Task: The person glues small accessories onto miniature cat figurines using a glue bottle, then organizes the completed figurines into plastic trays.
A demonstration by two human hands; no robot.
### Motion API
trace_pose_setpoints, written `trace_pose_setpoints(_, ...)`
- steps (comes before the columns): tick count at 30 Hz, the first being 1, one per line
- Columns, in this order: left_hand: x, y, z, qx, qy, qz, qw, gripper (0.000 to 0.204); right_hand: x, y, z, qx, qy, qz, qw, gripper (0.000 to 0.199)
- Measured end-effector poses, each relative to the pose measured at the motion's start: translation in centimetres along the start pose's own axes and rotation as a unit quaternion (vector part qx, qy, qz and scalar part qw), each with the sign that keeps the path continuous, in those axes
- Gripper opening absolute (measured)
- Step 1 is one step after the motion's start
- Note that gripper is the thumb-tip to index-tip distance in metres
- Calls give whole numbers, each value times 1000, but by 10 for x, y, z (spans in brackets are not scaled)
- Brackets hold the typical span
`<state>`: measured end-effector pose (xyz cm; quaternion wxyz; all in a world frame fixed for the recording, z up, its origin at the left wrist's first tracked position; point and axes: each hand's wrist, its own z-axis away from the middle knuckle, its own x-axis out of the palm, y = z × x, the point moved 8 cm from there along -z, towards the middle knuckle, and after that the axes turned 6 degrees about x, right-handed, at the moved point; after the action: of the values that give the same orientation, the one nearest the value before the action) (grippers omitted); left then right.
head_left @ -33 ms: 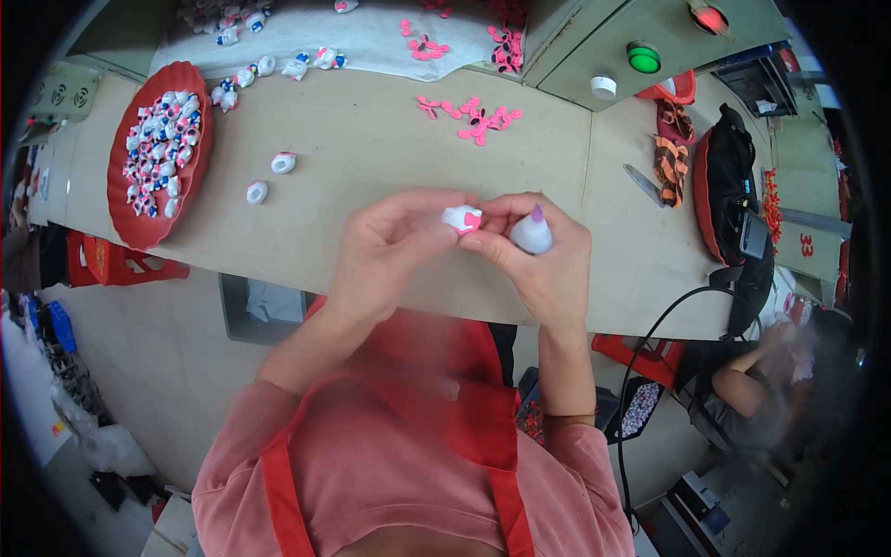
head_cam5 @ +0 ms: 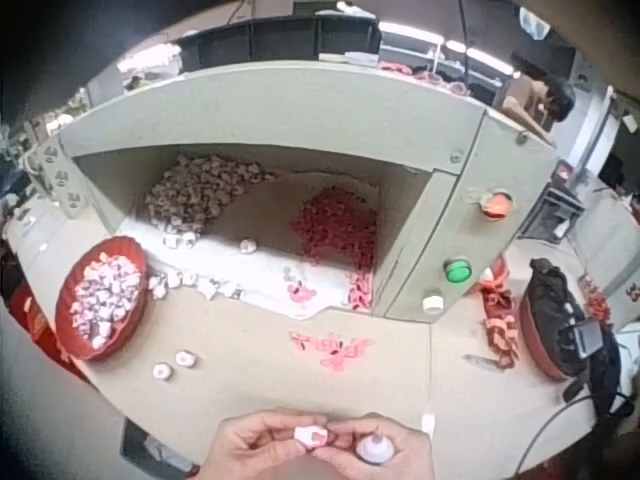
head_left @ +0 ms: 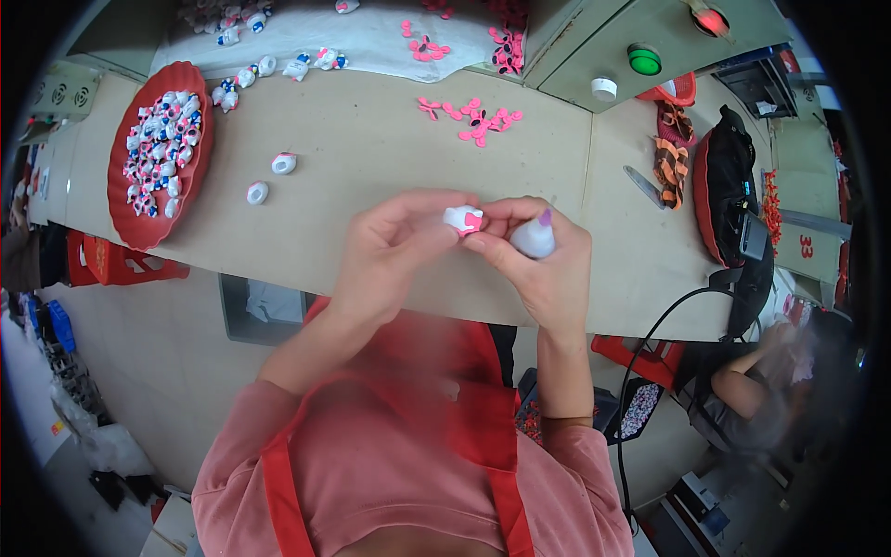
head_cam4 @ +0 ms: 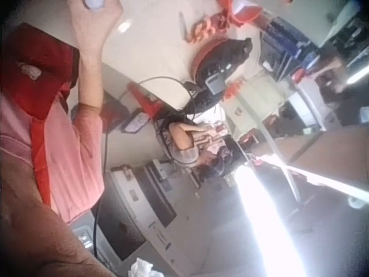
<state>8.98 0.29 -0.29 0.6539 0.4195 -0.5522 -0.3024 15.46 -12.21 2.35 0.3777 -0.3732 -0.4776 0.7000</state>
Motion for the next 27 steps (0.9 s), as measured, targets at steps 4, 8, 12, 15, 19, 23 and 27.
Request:
trace_pose_setpoints(4, 4, 4, 6, 99, 30, -44, 994, 23, 3, 4, 3, -32, -17, -67, 997, 19)
trace_pose_setpoints(8, 3, 4, 5, 104, 25, -49, 993, 22, 7, 6, 3, -24, -12, -59, 998, 17)
trace_pose_setpoints(12, 3, 2, 5, 88, 15, -65, 994, 23, 6, 10, 3, -4, -7, -50, 999, 16)
trace_pose_setpoints(15, 0, 1, 5, 78, 3, -40, 996, 24, 8, 8, 5, -1, -3, -41, 999, 16)
trace_pose_setpoints(19, -8, -11, 1, 11, 47, 45, 998, 22, 11, 11, 2, 14, 14, -20, 1000, 17)
trace_pose_setpoints(23, -8, -14, 4, -41, 71, 112, 990, 25, 12, 6, -1, 12, -23, -31, 999, 18)
trace_pose_setpoints(27, -11, -4, 4, -15, 62, 69, 996, 25, 16, 2, 0, -2, -27, -40, 999, 17)
